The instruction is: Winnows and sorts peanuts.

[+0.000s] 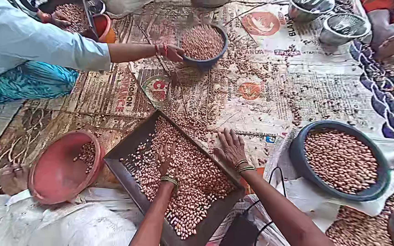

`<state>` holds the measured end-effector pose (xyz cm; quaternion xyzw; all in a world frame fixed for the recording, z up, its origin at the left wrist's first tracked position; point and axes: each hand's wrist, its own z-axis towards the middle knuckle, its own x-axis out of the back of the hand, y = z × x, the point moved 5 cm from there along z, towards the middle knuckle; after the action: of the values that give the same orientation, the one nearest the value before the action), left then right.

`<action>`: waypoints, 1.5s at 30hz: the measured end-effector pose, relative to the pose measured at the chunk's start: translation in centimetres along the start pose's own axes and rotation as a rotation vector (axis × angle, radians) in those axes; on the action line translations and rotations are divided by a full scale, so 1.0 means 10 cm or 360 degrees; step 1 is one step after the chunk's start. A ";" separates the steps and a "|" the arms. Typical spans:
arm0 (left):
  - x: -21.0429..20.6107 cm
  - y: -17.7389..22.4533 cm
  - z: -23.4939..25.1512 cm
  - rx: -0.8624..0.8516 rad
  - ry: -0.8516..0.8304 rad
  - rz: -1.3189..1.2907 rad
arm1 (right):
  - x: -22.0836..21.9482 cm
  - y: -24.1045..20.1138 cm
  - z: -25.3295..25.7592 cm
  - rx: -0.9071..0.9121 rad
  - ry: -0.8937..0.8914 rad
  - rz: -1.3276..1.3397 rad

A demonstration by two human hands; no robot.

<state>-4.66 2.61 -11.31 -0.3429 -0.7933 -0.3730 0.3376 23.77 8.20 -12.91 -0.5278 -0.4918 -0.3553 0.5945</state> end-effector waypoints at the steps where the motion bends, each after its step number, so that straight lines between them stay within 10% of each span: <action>1: 0.11 0.05 -0.03 -0.0124 -0.0006 -0.0107 | 0.01 -0.02 0.03 -0.0012 -0.0007 0.0006; 7: 0.93 0.24 -0.50 -0.0074 -0.0723 -0.0701 | -0.07 0.04 0.02 0.0077 0.0150 0.0019; 11: 1.20 0.29 -0.74 -0.0129 -0.0553 0.0699 | 0.03 0.07 0.02 -0.0057 -0.0037 0.0095; 20: 1.09 -0.74 -1.75 -0.0835 -0.0167 -0.0159 | 0.41 0.15 -0.30 -0.1368 0.0457 0.2759; 29: 0.78 -1.33 -2.08 -0.0593 0.0087 -0.0626 | 0.53 0.20 0.05 -0.1565 0.0532 0.2853; 36: 0.48 -1.30 -2.12 -0.0398 0.0541 0.0256 | 0.66 0.00 -0.68 -0.1681 0.0580 0.2745; 45: 0.54 -1.38 -2.12 -0.0159 0.0383 0.0417 | 1.44 0.18 -1.32 -0.1558 0.0800 0.2801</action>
<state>-12.61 -20.02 -1.59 -0.4127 -0.6762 -0.4030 0.4583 32.08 -2.92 0.97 -0.7947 0.4038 -0.0563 0.4497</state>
